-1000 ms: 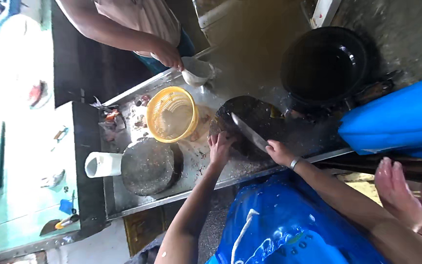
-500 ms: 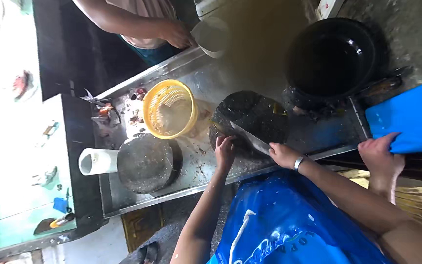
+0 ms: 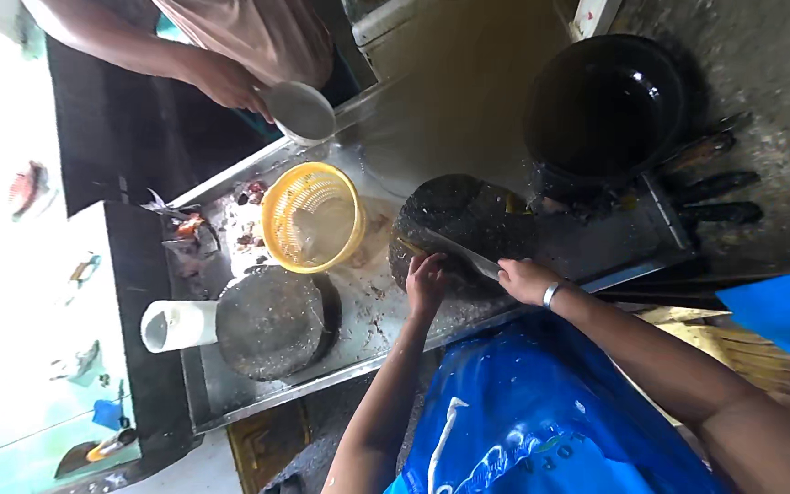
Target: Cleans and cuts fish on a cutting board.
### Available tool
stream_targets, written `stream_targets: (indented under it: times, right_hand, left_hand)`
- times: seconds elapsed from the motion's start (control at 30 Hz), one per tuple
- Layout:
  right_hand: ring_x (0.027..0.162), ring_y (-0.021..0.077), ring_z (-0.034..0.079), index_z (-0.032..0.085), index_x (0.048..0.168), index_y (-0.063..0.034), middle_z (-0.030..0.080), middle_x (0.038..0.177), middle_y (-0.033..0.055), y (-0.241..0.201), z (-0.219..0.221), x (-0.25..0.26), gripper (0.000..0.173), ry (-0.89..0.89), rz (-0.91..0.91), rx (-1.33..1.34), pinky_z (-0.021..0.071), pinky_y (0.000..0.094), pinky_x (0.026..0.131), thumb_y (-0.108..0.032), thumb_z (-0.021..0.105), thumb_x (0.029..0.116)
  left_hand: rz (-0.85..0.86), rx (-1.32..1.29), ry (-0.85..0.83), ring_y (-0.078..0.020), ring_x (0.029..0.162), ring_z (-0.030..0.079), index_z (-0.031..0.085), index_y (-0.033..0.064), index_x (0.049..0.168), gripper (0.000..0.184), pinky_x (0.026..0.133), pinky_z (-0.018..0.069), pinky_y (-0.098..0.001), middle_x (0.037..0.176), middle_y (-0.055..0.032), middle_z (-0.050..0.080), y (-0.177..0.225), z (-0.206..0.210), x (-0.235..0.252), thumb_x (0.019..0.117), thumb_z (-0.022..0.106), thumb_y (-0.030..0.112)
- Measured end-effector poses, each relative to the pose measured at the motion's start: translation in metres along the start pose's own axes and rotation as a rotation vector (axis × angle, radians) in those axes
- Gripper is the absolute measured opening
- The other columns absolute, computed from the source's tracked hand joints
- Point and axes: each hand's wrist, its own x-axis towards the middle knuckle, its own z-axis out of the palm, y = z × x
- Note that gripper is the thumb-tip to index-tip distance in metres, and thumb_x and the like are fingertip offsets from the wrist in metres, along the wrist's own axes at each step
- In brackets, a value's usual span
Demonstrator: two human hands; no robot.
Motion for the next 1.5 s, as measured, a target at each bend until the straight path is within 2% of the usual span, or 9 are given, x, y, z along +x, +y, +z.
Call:
stream_targets:
  times: [0.1, 0.37, 0.5, 0.73, 0.9, 1.17, 1.3, 1.4, 1.5]
  right_hand:
    - [0.095, 0.0391, 0.071, 0.065, 0.12, -0.0038, 0.071, 0.101, 0.022, 0.008, -0.006, -0.003, 0.03, -0.002, 0.004, -0.035, 0.0565, 0.0583, 0.081, -0.024, 0.045, 0.1093]
    - [0.065, 0.0339, 0.066, 0.065, 0.107, -0.0047, 0.066, 0.081, 0.0199, 0.027, -0.017, -0.002, 0.031, 0.078, 0.045, 0.073, 0.0532, 0.0518, 0.057, -0.026, 0.043, 0.1099]
    - [0.091, 0.0403, 0.071, 0.067, 0.114, -0.0039, 0.071, 0.095, 0.0222, 0.01, -0.001, 0.009, 0.028, 0.037, -0.026, -0.02, 0.056, 0.0609, 0.077, -0.023, 0.046, 0.1079]
    - [0.077, 0.0386, 0.068, 0.066, 0.105, -0.0021, 0.068, 0.089, 0.0231, 0.04, -0.024, 0.005, 0.029, 0.031, 0.08, 0.0, 0.0545, 0.0561, 0.065, -0.022, 0.045, 0.1087]
    - [0.07, 0.0363, 0.068, 0.066, 0.109, -0.0051, 0.068, 0.083, 0.0205, 0.005, -0.036, -0.014, 0.03, 0.153, 0.005, 0.08, 0.056, 0.0548, 0.061, -0.026, 0.045, 0.1096]
    - [0.098, 0.0412, 0.07, 0.065, 0.118, -0.0035, 0.07, 0.102, 0.0234, 0.001, -0.001, 0.012, 0.029, -0.006, -0.045, -0.012, 0.0556, 0.0614, 0.082, -0.023, 0.046, 0.1087]
    - [0.078, 0.0375, 0.068, 0.063, 0.114, -0.0032, 0.067, 0.095, 0.0231, 0.026, -0.015, 0.005, 0.032, -0.062, 0.06, 0.059, 0.0542, 0.0536, 0.065, -0.026, 0.042, 0.1105]
    - [0.07, 0.0358, 0.065, 0.064, 0.108, -0.0031, 0.065, 0.089, 0.0228, 0.049, -0.012, 0.017, 0.031, -0.01, 0.113, 0.089, 0.052, 0.0512, 0.059, -0.026, 0.042, 0.1097]
    - [0.067, 0.0325, 0.065, 0.063, 0.111, -0.005, 0.066, 0.087, 0.0203, 0.03, -0.029, 0.008, 0.032, -0.028, 0.106, 0.05, 0.0531, 0.0481, 0.057, -0.027, 0.041, 0.1106]
  left_hand:
    - [0.01, -0.026, -0.041, -0.0181, 0.091, 0.071, 0.071, 0.016, 0.123, 0.033, 0.076, 0.0638, -0.0382, 0.128, -0.0119, 0.062, 0.004, -0.003, 0.002, 0.0917, 0.071, 0.005]
    - [0.031, -0.037, -0.04, -0.018, 0.089, 0.07, 0.072, 0.0155, 0.12, 0.032, 0.072, 0.064, -0.0375, 0.124, -0.0116, 0.063, 0.0, -0.004, 0.002, 0.0911, 0.071, 0.004]
    - [0.019, -0.051, -0.048, -0.017, 0.086, 0.071, 0.071, 0.0157, 0.122, 0.033, 0.07, 0.0643, -0.0369, 0.125, -0.0114, 0.062, 0.002, -0.002, 0.003, 0.0916, 0.069, 0.003]
    - [0.052, -0.033, -0.048, -0.0179, 0.093, 0.071, 0.072, 0.0161, 0.121, 0.034, 0.075, 0.0644, -0.0381, 0.126, -0.0105, 0.062, 0.001, -0.002, 0.006, 0.0908, 0.07, 0.001]
    - [0.01, -0.044, -0.023, -0.0177, 0.093, 0.071, 0.073, 0.0157, 0.119, 0.032, 0.076, 0.0644, -0.0367, 0.124, -0.0112, 0.063, 0.003, 0.0, 0.004, 0.0905, 0.072, 0.003]
    - [0.012, -0.021, 0.021, -0.0182, 0.091, 0.072, 0.074, 0.0129, 0.119, 0.03, 0.076, 0.0643, -0.0363, 0.124, -0.0131, 0.064, -0.005, 0.003, -0.001, 0.0901, 0.071, 0.003]
    - [0.014, -0.015, -0.016, -0.0186, 0.093, 0.072, 0.072, 0.0156, 0.122, 0.032, 0.075, 0.0645, -0.0374, 0.127, -0.0121, 0.063, 0.001, 0.002, -0.001, 0.0918, 0.07, 0.004]
    - [0.016, -0.014, -0.009, -0.0178, 0.093, 0.071, 0.073, 0.015, 0.12, 0.031, 0.075, 0.0645, -0.0365, 0.125, -0.0118, 0.064, -0.002, 0.001, 0.0, 0.0912, 0.07, 0.003]
    - [0.028, -0.03, 0.019, -0.017, 0.091, 0.071, 0.073, 0.0128, 0.118, 0.03, 0.075, 0.0644, -0.0343, 0.122, -0.0125, 0.064, -0.005, 0.001, -0.001, 0.0899, 0.071, 0.002]
